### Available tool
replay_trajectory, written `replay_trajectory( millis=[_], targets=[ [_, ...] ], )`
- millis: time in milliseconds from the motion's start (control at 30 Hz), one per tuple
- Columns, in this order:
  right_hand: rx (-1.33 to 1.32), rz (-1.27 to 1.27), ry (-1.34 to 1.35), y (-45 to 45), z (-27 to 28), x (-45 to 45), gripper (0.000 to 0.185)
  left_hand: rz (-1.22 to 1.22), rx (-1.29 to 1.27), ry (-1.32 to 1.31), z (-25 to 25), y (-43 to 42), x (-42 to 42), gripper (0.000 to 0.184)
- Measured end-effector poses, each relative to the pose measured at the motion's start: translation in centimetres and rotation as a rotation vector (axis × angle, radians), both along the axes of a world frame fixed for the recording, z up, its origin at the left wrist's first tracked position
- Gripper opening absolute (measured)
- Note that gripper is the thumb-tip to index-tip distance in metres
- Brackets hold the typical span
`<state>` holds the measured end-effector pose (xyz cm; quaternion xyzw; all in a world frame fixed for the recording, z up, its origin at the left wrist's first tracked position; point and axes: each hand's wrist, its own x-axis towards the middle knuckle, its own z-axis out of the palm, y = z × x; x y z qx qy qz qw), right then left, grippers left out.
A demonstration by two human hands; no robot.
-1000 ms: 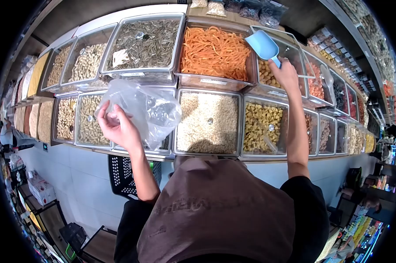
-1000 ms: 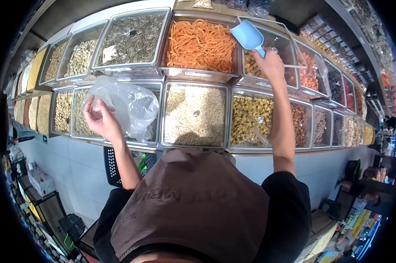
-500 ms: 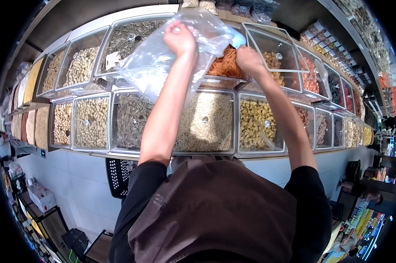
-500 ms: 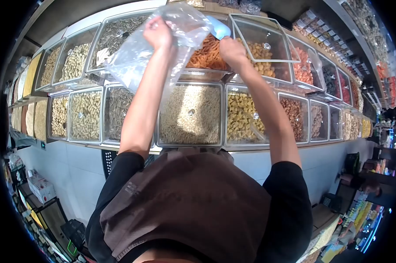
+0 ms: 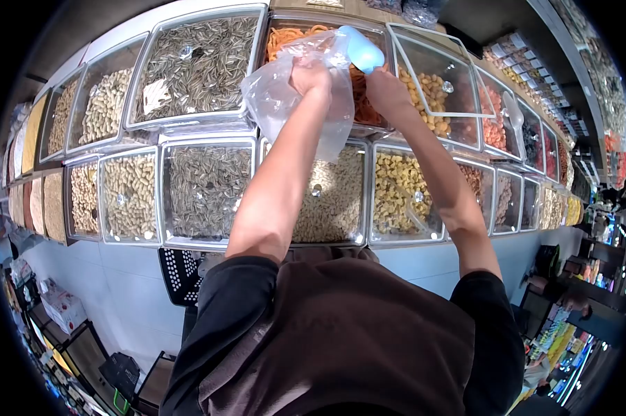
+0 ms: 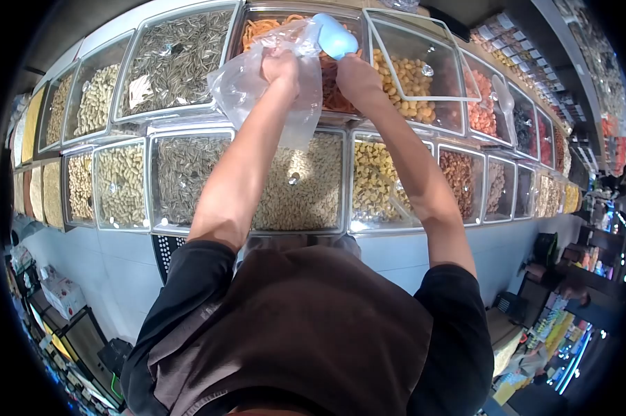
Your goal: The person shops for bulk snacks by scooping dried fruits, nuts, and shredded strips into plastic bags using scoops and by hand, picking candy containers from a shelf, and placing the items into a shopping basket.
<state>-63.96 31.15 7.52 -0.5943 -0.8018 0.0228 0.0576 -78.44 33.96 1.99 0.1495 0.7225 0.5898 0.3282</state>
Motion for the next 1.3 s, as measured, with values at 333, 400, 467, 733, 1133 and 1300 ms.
replay_trajectory(
  millis=[333,400,467,733,1133,1300],
  targets=[
    [-0.158,-0.173,0.298,-0.5,0.7,-0.4,0.033,-0.276,-0.006,-0.713,-1.2,3.2,2.7,0.035],
    [-0.164,-0.192,0.405,-0.7,-0.1,-0.3,0.035,-0.360,0.155,-0.910,-1.6,3.4,2.6,0.032],
    [-0.140,-0.199,0.460,-1.2,0.2,-0.1,0.035,-0.338,0.206,-0.850,-2.6,4.3,3.7,0.029],
    [-0.359,-0.380,0.774,-0.9,0.8,3.7,0.044,-0.420,0.402,-0.521,2.2,5.5,5.9,0.019],
    [-1.298,-0.301,1.732,-6.6,4.5,7.6,0.035,-0.506,0.437,-0.345,15.2,-3.0,6.7,0.015],
    [-1.307,-0.281,1.739,-8.2,4.5,9.0,0.034,-0.404,0.359,-0.186,20.3,-9.4,1.5,0.018]
  ],
)
